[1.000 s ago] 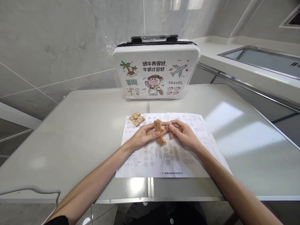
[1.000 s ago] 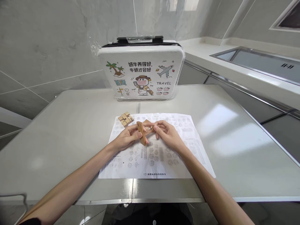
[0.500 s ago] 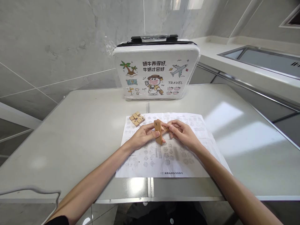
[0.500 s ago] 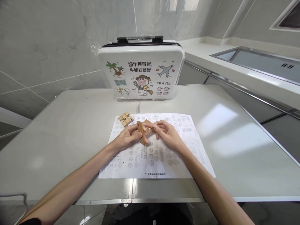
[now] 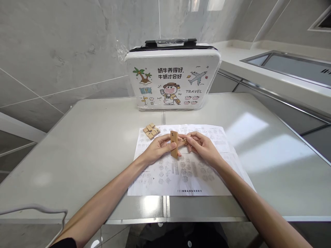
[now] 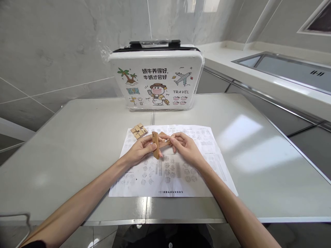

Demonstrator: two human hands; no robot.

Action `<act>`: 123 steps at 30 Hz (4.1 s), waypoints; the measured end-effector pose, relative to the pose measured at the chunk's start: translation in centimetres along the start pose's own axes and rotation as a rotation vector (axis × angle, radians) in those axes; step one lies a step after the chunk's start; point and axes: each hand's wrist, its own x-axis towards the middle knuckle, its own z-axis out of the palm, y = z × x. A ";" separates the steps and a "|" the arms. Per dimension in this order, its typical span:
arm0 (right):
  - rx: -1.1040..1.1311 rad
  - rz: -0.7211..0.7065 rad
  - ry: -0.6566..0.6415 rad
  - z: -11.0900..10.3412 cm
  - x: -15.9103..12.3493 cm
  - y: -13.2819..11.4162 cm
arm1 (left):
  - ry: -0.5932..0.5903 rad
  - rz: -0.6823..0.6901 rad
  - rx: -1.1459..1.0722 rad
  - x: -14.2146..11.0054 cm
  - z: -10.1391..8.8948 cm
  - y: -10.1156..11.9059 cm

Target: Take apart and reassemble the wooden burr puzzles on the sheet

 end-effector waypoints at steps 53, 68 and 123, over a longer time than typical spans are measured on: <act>-0.223 -0.029 0.478 -0.7 0.7 1.6 | 0.180 0.211 0.812 0.0 0.8 -1.9; -0.483 -0.112 0.367 -0.6 0.8 2.0 | 0.173 0.255 1.106 -0.1 0.3 -3.1; -0.603 -0.226 -0.026 0.2 0.0 1.1 | 0.214 0.164 1.422 -0.2 0.3 -1.5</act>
